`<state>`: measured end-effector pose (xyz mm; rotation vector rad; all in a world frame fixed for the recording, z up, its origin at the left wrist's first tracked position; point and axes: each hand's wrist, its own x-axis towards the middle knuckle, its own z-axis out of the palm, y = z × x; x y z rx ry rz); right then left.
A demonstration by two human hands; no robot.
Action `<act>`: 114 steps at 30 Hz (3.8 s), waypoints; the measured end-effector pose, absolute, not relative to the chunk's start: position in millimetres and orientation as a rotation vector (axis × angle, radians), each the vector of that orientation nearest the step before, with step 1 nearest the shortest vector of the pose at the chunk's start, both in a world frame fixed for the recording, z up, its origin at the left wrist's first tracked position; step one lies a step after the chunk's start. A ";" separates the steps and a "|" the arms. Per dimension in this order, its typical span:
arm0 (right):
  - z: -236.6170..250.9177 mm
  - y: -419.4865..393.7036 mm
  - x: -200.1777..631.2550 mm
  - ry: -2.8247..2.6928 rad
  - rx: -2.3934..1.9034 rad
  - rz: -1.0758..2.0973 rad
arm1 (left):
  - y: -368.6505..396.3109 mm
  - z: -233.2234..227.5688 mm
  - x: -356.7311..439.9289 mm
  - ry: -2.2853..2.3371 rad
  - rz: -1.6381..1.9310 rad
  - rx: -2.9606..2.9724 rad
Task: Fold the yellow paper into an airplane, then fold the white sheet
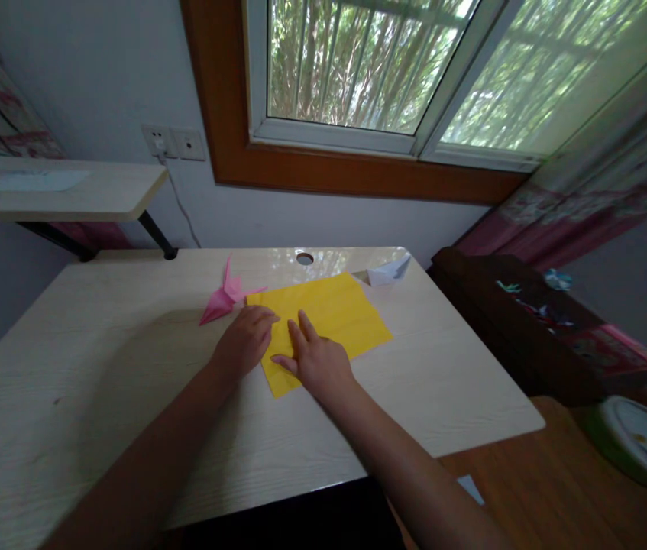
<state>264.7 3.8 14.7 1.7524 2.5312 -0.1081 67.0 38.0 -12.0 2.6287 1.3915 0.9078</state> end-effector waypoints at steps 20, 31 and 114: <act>10.0 60.2 296.2 2.837 1.486 -0.028 | 21.6 -26.9 74.4 1.522 0.353 2.738; -10.2 87.2 364.1 2.614 1.798 0.064 | 5.6 -23.0 55.2 1.565 0.280 2.706; -17.4 70.1 321.9 2.753 1.828 0.010 | 31.4 -24.5 88.9 1.946 0.307 2.562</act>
